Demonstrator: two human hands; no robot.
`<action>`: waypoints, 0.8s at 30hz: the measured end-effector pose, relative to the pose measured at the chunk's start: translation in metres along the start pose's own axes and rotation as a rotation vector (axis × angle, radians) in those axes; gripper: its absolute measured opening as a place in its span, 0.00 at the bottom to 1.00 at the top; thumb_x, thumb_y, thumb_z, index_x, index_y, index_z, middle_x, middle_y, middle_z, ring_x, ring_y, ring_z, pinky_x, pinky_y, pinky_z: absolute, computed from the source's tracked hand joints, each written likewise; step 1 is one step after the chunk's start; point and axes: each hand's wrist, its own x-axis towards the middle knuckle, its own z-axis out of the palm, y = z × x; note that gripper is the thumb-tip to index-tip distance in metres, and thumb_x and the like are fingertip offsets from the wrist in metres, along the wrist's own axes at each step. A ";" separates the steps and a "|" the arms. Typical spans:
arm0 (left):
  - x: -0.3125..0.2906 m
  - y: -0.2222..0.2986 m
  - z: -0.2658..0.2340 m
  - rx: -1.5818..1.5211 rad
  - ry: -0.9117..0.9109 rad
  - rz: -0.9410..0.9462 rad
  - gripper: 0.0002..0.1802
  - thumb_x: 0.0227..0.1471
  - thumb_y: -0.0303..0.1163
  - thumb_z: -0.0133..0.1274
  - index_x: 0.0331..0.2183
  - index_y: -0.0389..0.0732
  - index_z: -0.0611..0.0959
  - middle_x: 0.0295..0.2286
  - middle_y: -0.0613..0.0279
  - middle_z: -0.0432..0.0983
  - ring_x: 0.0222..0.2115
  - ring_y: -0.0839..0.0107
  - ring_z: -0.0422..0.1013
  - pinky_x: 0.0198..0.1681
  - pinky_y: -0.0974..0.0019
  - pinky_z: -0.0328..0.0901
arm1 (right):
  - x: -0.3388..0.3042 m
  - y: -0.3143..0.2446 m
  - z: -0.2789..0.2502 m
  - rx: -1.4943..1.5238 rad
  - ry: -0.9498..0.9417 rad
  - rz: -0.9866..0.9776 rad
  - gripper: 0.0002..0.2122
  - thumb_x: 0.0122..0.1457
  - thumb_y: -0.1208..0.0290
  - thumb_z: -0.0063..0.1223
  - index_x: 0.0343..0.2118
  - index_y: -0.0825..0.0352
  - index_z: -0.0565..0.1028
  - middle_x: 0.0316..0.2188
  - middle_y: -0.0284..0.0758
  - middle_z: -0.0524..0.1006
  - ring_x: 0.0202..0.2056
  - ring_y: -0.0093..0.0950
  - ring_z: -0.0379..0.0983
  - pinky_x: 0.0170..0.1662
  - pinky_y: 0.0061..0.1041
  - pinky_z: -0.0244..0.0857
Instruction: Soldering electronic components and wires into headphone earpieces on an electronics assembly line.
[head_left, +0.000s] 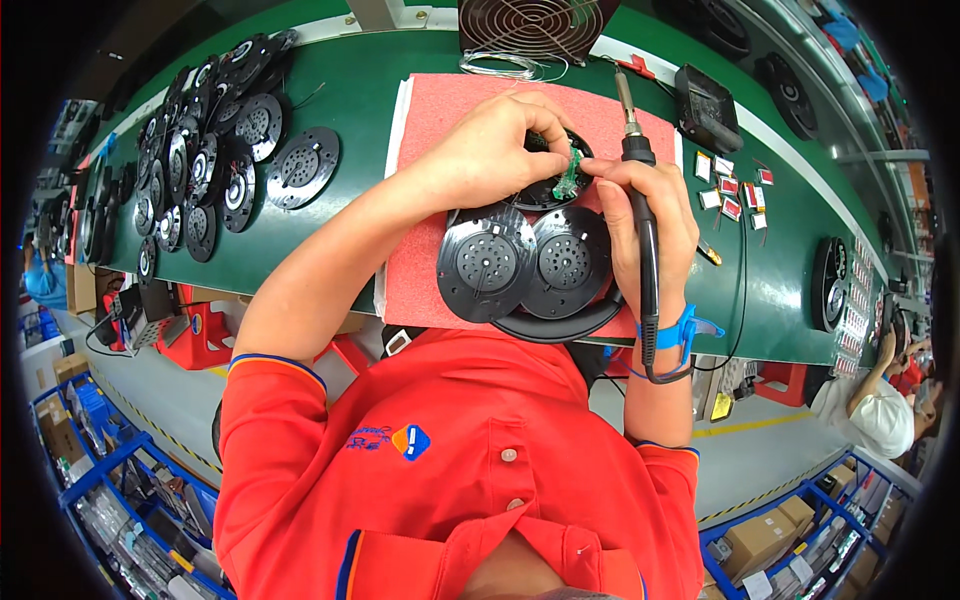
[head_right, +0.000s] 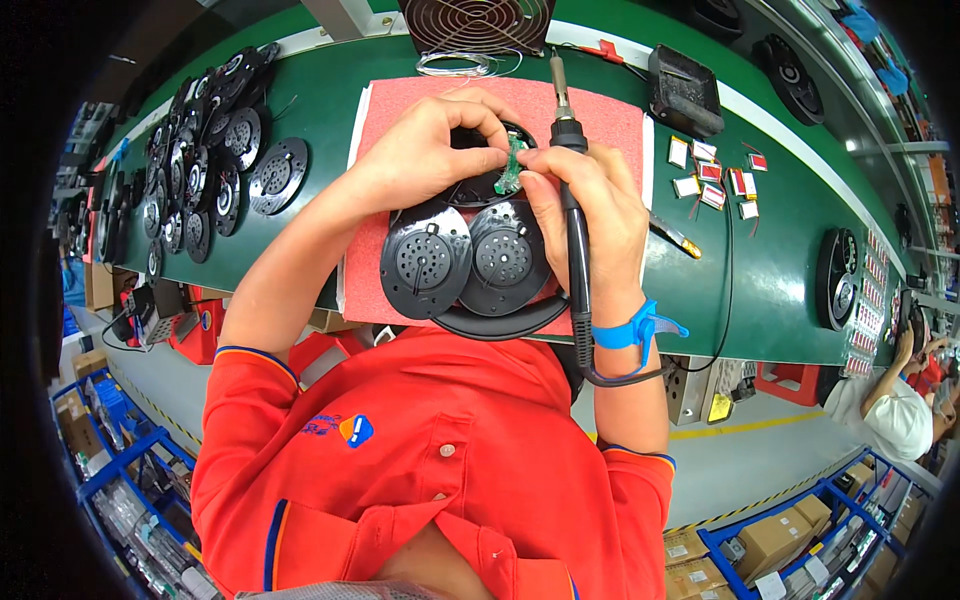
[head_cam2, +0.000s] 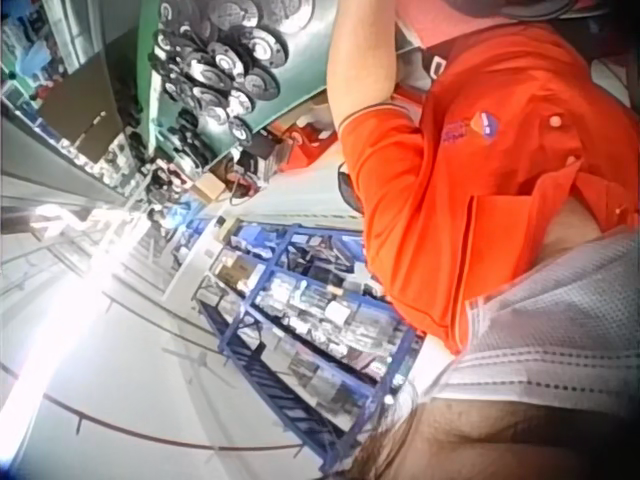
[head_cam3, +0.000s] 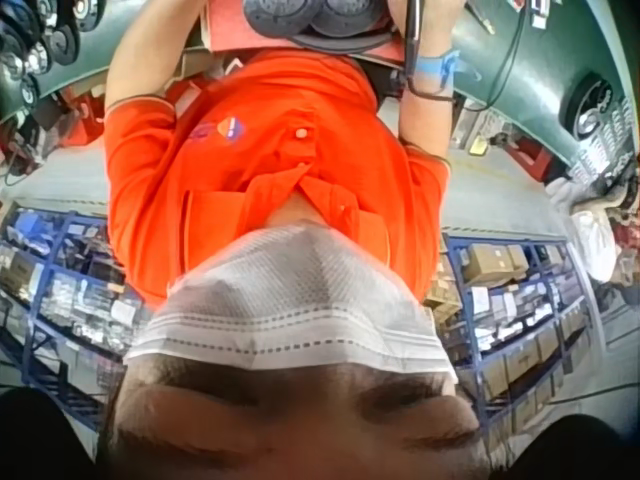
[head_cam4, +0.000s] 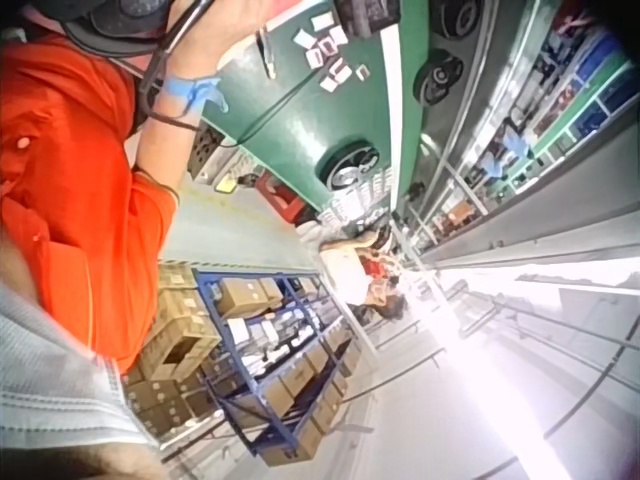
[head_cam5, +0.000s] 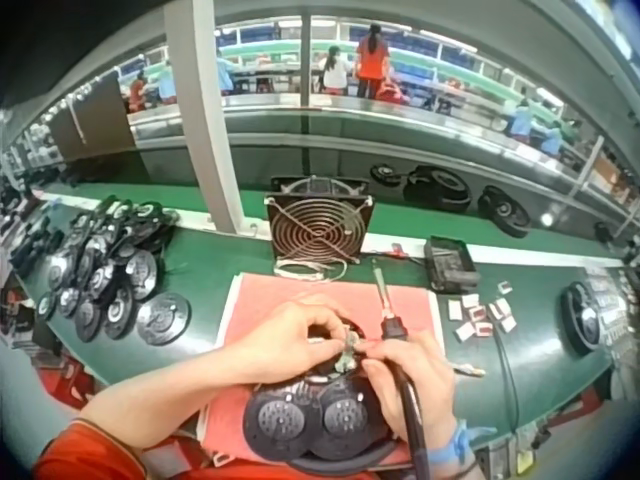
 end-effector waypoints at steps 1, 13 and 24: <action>0.000 -0.001 0.000 -0.026 -0.009 -0.016 0.07 0.42 0.28 0.57 0.25 0.34 0.80 0.39 0.57 0.74 0.41 0.65 0.69 0.48 0.65 0.60 | 0.000 0.000 0.000 0.018 -0.004 0.020 0.04 0.54 0.79 0.53 0.32 0.68 0.72 0.32 0.35 0.79 0.30 0.26 0.68 0.35 0.23 0.64; 0.001 -0.006 0.005 -0.136 0.065 -0.084 0.06 0.39 0.27 0.55 0.23 0.34 0.81 0.34 0.57 0.75 0.37 0.64 0.71 0.43 0.66 0.64 | -0.003 0.003 0.001 0.008 -0.061 0.074 0.05 0.55 0.73 0.54 0.33 0.68 0.74 0.32 0.37 0.78 0.33 0.25 0.72 0.37 0.22 0.66; 0.000 -0.004 0.008 0.166 0.128 0.097 0.04 0.35 0.25 0.54 0.19 0.35 0.79 0.33 0.55 0.76 0.38 0.58 0.68 0.45 0.61 0.62 | -0.007 -0.002 -0.018 0.062 0.172 -0.055 0.27 0.64 0.50 0.33 0.26 0.73 0.75 0.18 0.36 0.71 0.20 0.24 0.60 0.23 0.22 0.51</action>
